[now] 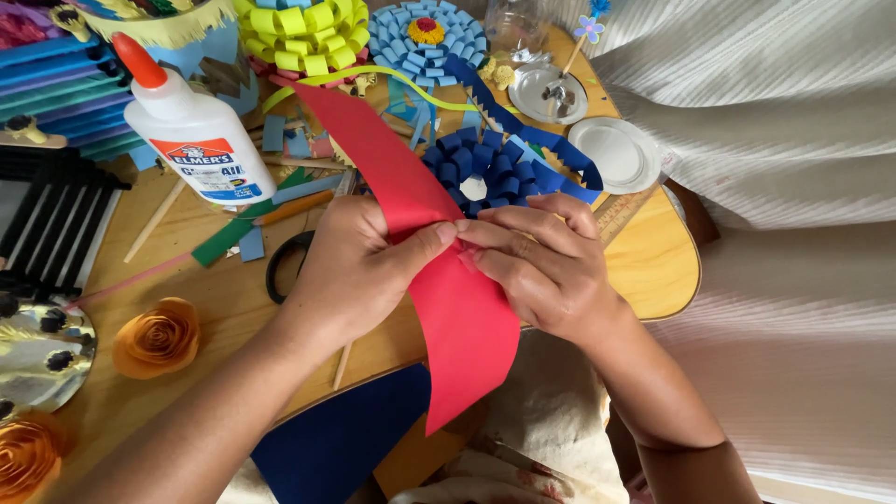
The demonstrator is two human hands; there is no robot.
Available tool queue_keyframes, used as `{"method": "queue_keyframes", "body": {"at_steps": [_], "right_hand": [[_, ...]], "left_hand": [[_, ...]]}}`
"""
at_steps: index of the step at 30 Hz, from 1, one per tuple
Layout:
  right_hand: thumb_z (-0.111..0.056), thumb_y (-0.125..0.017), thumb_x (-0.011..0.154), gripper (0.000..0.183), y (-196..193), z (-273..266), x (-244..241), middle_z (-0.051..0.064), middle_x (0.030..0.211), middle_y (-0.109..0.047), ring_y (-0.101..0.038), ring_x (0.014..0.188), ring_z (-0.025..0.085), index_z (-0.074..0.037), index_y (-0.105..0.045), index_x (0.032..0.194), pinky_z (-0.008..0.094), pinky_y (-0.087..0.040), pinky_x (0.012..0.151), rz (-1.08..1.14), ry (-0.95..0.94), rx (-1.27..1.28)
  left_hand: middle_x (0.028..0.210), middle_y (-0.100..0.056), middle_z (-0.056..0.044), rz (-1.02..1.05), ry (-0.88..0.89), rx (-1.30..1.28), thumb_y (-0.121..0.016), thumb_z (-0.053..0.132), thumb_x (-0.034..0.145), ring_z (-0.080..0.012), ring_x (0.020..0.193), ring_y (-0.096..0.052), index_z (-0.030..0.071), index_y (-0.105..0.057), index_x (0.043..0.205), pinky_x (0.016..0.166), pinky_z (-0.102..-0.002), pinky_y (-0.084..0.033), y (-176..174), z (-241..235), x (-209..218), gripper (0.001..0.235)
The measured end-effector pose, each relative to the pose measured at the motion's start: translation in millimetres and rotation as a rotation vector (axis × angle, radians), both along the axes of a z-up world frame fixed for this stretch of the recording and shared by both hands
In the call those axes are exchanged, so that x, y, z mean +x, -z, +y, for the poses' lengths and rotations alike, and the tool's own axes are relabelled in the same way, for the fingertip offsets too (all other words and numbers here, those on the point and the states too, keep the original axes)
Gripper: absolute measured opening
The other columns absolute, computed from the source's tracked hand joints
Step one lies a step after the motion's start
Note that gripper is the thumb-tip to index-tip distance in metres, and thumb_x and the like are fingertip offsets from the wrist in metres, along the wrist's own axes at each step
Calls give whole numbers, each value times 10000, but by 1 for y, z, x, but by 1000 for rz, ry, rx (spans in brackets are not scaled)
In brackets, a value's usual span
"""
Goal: Measuring, marking, and cutting a strip of red paper using a ruler, pencil, and scissors.
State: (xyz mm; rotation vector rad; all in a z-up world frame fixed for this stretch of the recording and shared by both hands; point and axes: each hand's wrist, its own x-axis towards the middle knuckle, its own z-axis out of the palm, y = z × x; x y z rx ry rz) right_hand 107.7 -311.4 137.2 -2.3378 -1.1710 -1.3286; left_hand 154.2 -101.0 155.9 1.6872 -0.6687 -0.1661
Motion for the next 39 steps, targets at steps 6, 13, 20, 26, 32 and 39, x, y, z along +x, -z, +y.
{"method": "queue_keyframes", "body": {"at_steps": [6, 13, 20, 26, 32, 39], "right_hand": [[-154, -494, 1078, 150, 9, -5, -6, 98, 1138, -788, -746, 1043, 293, -110, -606, 988, 395, -463, 932, 109, -68, 42], [-167, -459, 1044, 250, 11, -12, -53, 54, 986, -758, -707, 892, 291, -96, -687, 971, 461, -493, 801, 416, -117, 84], [-241, -618, 1026, 221, 19, -3, -60, 185, 1090, -737, -729, 858, 301, -32, -686, 1003, 412, -596, 773, 517, -351, 146], [-153, -674, 1000, 244, 35, -26, -51, 249, 1537, -477, -516, 1454, 377, -26, -652, 1207, 490, -507, 1196, 682, -304, 810], [14, -751, 893, 174, 58, -54, -56, 85, 995, -728, -652, 863, 129, -22, -728, 1061, 225, -528, 821, 648, -30, 1200], [107, -655, 877, 376, 132, -134, -57, 173, 1000, -729, -731, 872, 183, 111, -611, 1250, 284, -606, 779, 398, -81, 1516]], "left_hand": [[666, -552, 77, -63, -67, -39, -671, 156, 1017, -51, 637, -481, 136, -578, 687, 598, -268, -411, -2, 17, 12, 344], [999, -785, -24, -64, 36, -93, -672, 194, 977, -122, 913, -733, 59, -766, 1031, 770, -281, -582, -6, 18, 14, 173], [983, -804, -75, 72, 3, -97, -699, 127, 925, -161, 881, -781, 52, -721, 1016, 768, -289, -626, -19, 17, 16, 120], [972, -786, -32, 109, 130, 99, -690, 89, 897, -136, 877, -782, 115, -674, 1056, 768, -260, -646, -51, -14, -1, 162], [855, -676, -23, -175, 315, 242, -614, 327, 996, -137, 754, -649, 125, -630, 999, 645, -282, -522, -43, -34, 21, 202], [951, -729, -203, -576, -90, 773, -704, 462, 941, -442, 953, -712, 28, -738, 1142, 768, -537, -557, 1, -30, 88, 480]]}}
